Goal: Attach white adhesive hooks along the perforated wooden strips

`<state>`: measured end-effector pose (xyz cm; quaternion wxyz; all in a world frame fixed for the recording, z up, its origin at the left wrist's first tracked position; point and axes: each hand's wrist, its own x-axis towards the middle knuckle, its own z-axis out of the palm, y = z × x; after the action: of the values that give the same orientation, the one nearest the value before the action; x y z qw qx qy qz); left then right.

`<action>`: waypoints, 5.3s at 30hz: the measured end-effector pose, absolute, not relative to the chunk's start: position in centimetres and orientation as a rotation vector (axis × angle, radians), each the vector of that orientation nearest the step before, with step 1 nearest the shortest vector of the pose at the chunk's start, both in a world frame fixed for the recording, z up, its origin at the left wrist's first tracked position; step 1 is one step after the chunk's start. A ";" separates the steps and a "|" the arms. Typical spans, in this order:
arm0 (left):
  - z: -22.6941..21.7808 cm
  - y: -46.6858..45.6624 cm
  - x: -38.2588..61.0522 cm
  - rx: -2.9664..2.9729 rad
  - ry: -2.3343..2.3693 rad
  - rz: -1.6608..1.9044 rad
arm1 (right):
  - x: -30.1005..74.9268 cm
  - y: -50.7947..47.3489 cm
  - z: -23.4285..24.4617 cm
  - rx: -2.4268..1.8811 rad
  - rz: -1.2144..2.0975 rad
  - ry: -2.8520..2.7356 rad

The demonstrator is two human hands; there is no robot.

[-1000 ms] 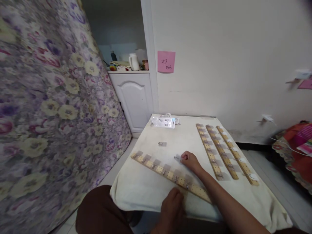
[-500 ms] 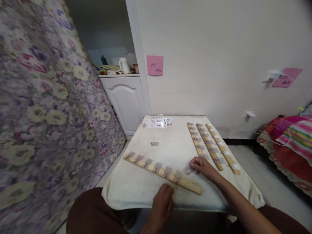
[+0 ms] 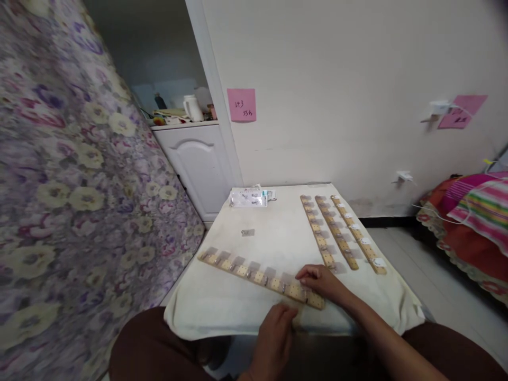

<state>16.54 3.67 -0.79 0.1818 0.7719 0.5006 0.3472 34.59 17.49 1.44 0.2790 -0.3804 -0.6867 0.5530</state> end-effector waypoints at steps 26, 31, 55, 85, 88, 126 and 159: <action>-1.3 5.0 17.3 2.281 1.545 0.842 | 33.5 17.8 -0.1 -1.093 1.431 -1.757; -1.4 5.2 17.4 2.272 1.559 0.824 | 33.4 18.0 -0.1 -1.104 1.433 -1.770; -1.2 5.4 17.5 2.307 1.644 0.714 | 34.1 18.1 0.3 -1.013 1.621 -1.793; -1.6 5.3 16.8 2.341 1.483 0.903 | 34.7 18.3 -0.8 -0.961 1.617 -1.777; -1.6 4.9 16.6 2.339 1.441 0.949 | 34.7 18.1 -0.4 -1.019 1.572 -1.789; 7.1 25.4 2.9 1.799 2.301 0.498 | 34.8 17.2 3.5 -1.153 1.250 -1.701; 3.3 6.1 20.0 1.447 1.400 0.833 | 37.7 15.8 3.0 -1.077 1.641 -1.662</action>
<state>19.95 6.06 3.32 0.4631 0.5885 0.5695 0.3388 37.75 15.81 2.96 0.2811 -0.4018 -0.6202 0.6122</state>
